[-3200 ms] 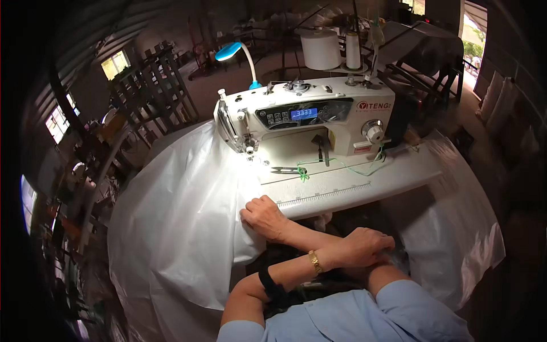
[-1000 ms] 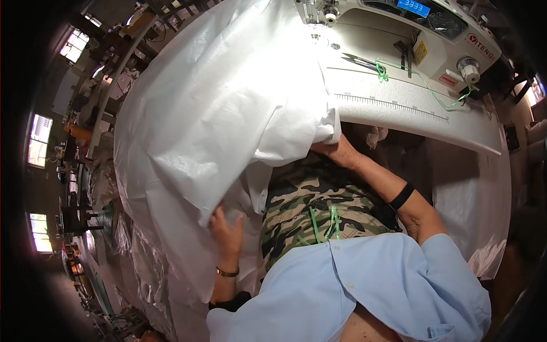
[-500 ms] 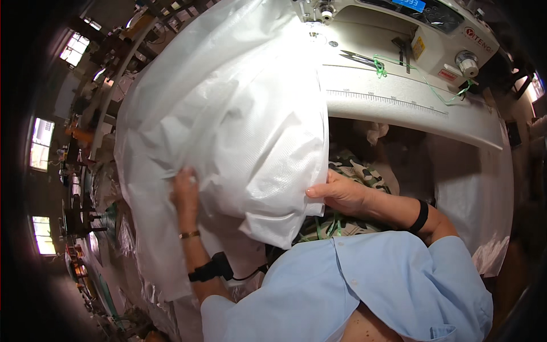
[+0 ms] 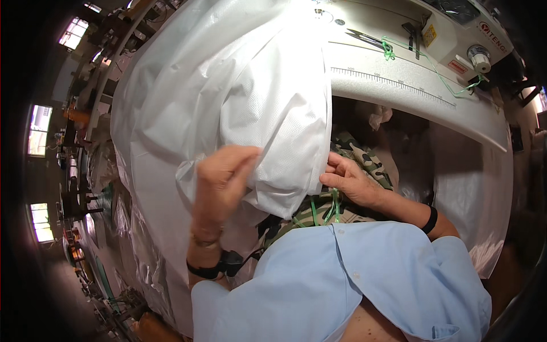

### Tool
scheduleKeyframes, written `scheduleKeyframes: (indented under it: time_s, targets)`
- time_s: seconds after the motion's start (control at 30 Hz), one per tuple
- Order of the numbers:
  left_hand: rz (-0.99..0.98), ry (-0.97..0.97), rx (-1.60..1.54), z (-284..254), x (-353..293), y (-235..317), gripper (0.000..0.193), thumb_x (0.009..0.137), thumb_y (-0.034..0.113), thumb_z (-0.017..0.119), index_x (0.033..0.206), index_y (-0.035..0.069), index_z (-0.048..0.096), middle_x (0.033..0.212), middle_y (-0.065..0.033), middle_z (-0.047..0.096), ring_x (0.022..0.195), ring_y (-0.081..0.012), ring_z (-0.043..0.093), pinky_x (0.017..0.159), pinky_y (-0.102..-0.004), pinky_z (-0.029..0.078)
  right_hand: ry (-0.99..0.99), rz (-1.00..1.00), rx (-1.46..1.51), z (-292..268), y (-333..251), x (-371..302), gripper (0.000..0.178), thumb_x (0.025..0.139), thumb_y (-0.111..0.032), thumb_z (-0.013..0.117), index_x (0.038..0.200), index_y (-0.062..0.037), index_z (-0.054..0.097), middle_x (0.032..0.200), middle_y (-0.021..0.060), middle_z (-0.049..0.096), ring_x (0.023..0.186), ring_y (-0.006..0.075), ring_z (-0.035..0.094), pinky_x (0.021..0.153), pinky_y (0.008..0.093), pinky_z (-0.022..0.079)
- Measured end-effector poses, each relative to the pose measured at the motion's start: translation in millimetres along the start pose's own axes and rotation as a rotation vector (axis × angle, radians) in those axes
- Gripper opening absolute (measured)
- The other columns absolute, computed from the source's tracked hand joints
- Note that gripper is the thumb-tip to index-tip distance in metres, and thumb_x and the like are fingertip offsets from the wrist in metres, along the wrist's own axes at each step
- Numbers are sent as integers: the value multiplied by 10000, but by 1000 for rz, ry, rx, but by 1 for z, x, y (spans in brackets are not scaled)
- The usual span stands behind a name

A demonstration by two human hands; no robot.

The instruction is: Sewing together large pieces of white plastic/synthetic material using an industrial sewing machine.

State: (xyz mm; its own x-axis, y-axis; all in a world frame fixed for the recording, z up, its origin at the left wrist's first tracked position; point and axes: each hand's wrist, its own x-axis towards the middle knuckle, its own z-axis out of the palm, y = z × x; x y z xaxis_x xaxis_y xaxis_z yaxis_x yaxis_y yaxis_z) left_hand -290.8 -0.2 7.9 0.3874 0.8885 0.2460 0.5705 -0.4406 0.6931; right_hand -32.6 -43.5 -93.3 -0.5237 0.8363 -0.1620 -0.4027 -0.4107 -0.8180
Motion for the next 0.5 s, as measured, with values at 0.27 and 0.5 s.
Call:
scheduleKeyframes:
  time_s: [0.27, 0.5]
  targets:
    - [-88, -96, -205, 87, 14, 25, 150, 839, 71, 743, 913, -36, 666, 817, -89, 665, 671, -117, 620, 582, -261, 495, 23, -41, -383, -2, 10, -7, 297, 986, -149, 559, 1206, 46, 526, 992, 68, 623, 900, 110, 564, 805, 304, 473]
    - [-61, 2, 11, 99, 17, 24, 171, 822, 111, 756, 832, -20, 647, 688, -85, 614, 562, -140, 573, 526, -268, 448, 50, -226, -669, 7, 8, -3, 232, 955, -133, 556, 1075, 64, 538, 847, 166, 640, 792, 240, 623, 741, 361, 488]
